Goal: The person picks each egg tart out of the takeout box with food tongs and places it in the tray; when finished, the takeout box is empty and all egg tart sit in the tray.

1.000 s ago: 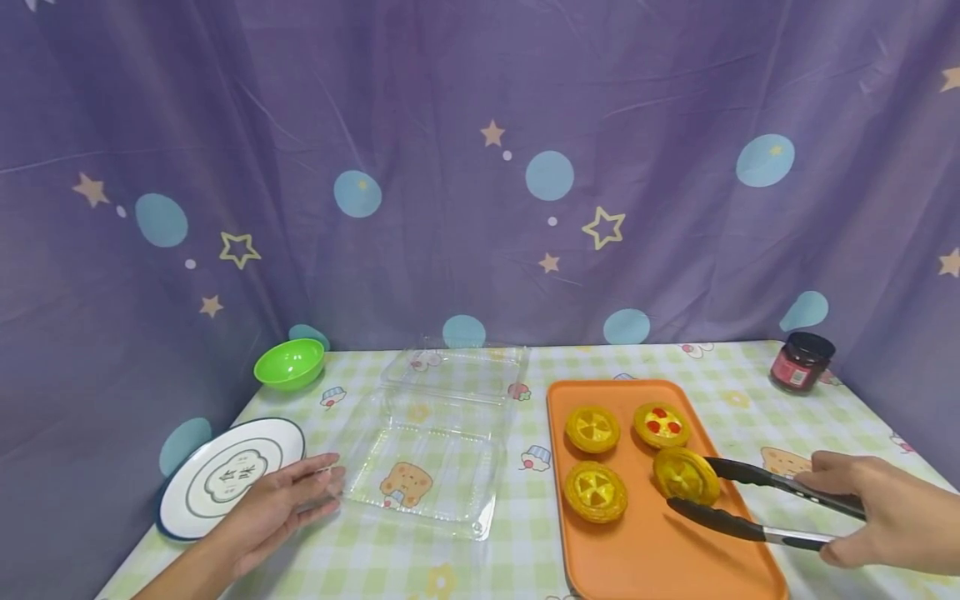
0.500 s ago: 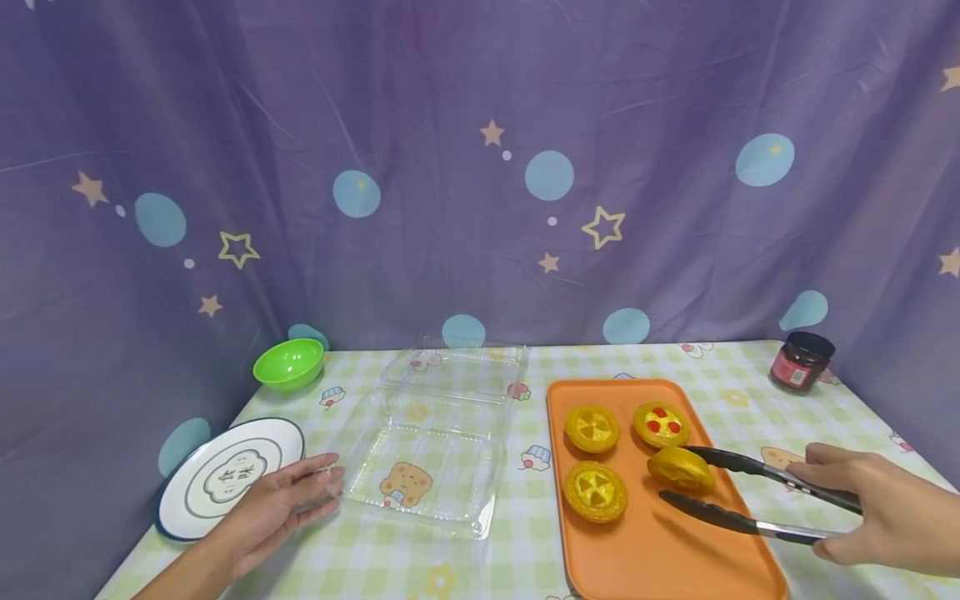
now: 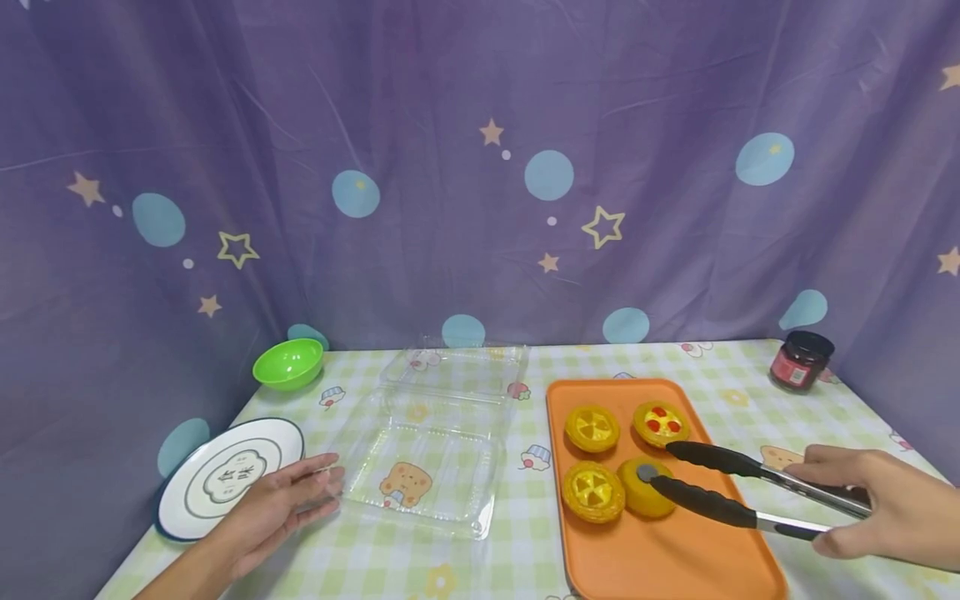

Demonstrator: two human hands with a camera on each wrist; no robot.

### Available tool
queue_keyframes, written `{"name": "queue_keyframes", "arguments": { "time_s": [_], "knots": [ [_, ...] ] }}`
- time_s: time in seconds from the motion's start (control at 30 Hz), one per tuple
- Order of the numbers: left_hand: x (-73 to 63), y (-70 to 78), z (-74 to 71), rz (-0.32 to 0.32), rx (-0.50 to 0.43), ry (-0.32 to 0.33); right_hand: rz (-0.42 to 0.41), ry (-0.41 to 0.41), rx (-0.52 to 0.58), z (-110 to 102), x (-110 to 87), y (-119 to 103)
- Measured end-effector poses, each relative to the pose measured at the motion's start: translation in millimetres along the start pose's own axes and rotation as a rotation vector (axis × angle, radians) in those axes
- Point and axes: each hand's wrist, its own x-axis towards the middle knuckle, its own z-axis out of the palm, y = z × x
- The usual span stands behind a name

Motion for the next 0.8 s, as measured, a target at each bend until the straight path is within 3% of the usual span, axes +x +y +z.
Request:
{"name": "queue_keyframes", "arguments": {
  "time_s": [0.1, 0.23, 0.47, 0.8],
  "knots": [
    [-0.3, 0.3, -0.1, 0.002, 0.002, 0.0, -0.065, 0.07, -0.002, 2.1, -1.4, 1.7],
    [-0.8, 1.0, 0.0, -0.002, 0.004, 0.003, -0.051, 0.105, -0.03, 3.3, -2.3, 1.2],
    [-0.5, 1.3, -0.2, -0.003, 0.007, -0.008, -0.16, 0.244, 0.082, 4.6, 2.4, -6.4],
    [-1.0, 2.9, 1.2, -0.014, 0.003, -0.003, -0.071, 0.323, 0.047, 5.2, 6.6, -14.9]
  ]
}}
